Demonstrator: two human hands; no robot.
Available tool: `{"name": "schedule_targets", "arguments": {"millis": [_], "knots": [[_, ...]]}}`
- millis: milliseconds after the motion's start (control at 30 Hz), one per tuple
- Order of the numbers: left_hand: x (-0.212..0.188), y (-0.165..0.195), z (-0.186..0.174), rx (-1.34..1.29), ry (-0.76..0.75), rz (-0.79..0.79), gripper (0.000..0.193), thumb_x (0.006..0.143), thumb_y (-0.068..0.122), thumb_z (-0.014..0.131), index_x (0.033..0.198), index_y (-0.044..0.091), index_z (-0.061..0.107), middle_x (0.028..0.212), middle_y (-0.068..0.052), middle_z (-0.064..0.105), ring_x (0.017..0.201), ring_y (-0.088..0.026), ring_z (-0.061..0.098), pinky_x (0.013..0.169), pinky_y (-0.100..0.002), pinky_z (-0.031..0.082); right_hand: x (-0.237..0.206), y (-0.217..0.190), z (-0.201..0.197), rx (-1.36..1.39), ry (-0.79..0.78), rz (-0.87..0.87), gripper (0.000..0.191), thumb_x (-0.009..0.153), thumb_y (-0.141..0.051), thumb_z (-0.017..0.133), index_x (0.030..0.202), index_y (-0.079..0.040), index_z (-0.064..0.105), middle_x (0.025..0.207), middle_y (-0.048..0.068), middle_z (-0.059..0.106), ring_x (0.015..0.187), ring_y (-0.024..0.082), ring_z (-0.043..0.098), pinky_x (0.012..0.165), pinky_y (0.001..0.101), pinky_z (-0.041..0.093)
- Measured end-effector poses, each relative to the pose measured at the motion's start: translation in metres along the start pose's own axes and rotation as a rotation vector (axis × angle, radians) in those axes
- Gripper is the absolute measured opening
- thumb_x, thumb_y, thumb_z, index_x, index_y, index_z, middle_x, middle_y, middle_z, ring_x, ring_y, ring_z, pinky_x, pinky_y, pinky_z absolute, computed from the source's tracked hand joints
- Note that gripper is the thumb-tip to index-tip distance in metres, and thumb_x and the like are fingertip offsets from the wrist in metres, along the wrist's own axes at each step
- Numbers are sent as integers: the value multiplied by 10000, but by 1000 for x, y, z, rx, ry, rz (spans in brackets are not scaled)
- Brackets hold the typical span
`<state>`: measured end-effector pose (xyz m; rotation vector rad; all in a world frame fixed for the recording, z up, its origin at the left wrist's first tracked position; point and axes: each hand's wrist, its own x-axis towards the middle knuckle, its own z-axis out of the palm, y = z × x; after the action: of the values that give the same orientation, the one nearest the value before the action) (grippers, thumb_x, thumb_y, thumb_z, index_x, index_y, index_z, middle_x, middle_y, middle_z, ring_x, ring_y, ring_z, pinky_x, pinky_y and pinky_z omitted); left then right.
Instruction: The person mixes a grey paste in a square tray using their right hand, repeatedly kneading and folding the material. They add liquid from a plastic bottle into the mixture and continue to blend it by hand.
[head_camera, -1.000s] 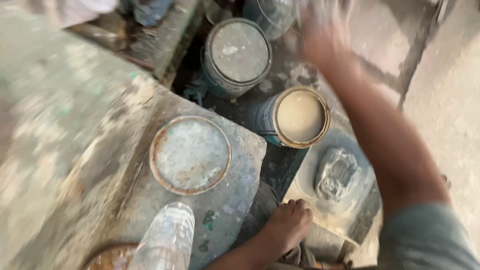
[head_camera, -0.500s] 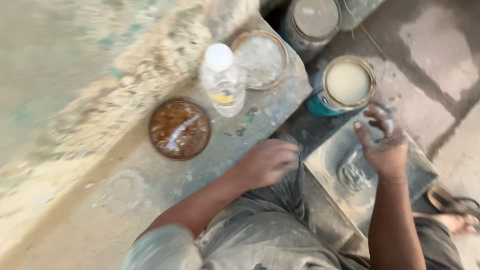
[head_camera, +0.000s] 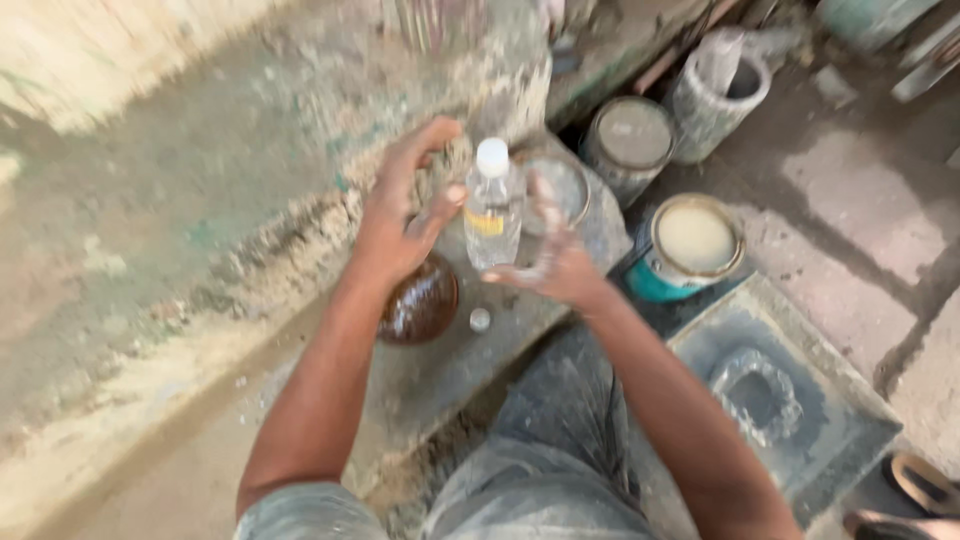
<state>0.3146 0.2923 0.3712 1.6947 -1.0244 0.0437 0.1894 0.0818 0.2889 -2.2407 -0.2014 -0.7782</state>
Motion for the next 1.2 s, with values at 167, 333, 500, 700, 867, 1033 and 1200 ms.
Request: {"name": "schedule_targets", "arguments": {"millis": [167, 333, 500, 700, 867, 1033, 1200], "knots": [[56, 20, 17, -277, -340, -42, 454, 1051, 412, 595, 1382, 102, 567, 1323, -60, 695, 1272, -177, 630, 1107, -348, 475, 10, 38, 52, 408, 32, 337, 1072, 746, -327, 957, 1546, -14, 316, 1405, 103, 619, 1286, 217, 631, 1113, 415, 528], [62, 65, 59, -235, -474, 178, 368, 1052, 393, 617, 1265, 100, 682, 1245, -60, 717, 1207, -195, 674, 1061, -364, 526, -29, 2, -27, 700, 115, 375, 997, 676, -206, 979, 1496, -67, 428, 1375, 63, 600, 1275, 183, 611, 1109, 406, 530], [80, 134, 131, -1188, -1275, 116, 405, 1121, 353, 641, 1362, 27, 642, 1306, -94, 713, 1192, -191, 681, 1067, -375, 576, -114, -80, -152, 712, -8, 419, 968, 622, -186, 982, 1458, -84, 506, 1312, 64, 658, 1240, 188, 657, 1100, 393, 547], [56, 214, 217, -1488, -1812, 78, 339, 1121, 346, 638, 1275, 45, 622, 1265, -72, 662, 1061, -157, 690, 922, -344, 582, -190, -122, -180, 1144, 653, 392, 995, 664, -210, 987, 1483, -81, 439, 1346, 82, 632, 1230, 195, 659, 1084, 381, 567], [34, 218, 254, -1102, -1494, 306, 360, 1149, 402, 577, 1227, 56, 638, 1108, -66, 699, 1017, -156, 704, 906, -312, 604, -225, -121, -202, 809, 696, 471, 1021, 698, -229, 992, 1504, -79, 382, 1374, 97, 610, 1221, 201, 661, 1071, 371, 584], [19, 218, 275, -470, -808, 242, 351, 1069, 431, 594, 1122, 95, 683, 943, -56, 682, 840, -167, 669, 751, -330, 539, -234, -87, -195, -213, 691, 583, 936, 786, -235, 976, 1495, -31, 402, 1379, 120, 622, 1181, 210, 690, 1048, 357, 619], [8, 207, 290, -522, -330, 385, 305, 1106, 350, 674, 1218, 74, 609, 1091, -56, 696, 991, -164, 700, 894, -316, 566, -233, -47, -161, -395, 815, 677, 915, 701, -285, 984, 1367, -4, 422, 1190, 118, 682, 1057, 218, 695, 907, 373, 576]]}}
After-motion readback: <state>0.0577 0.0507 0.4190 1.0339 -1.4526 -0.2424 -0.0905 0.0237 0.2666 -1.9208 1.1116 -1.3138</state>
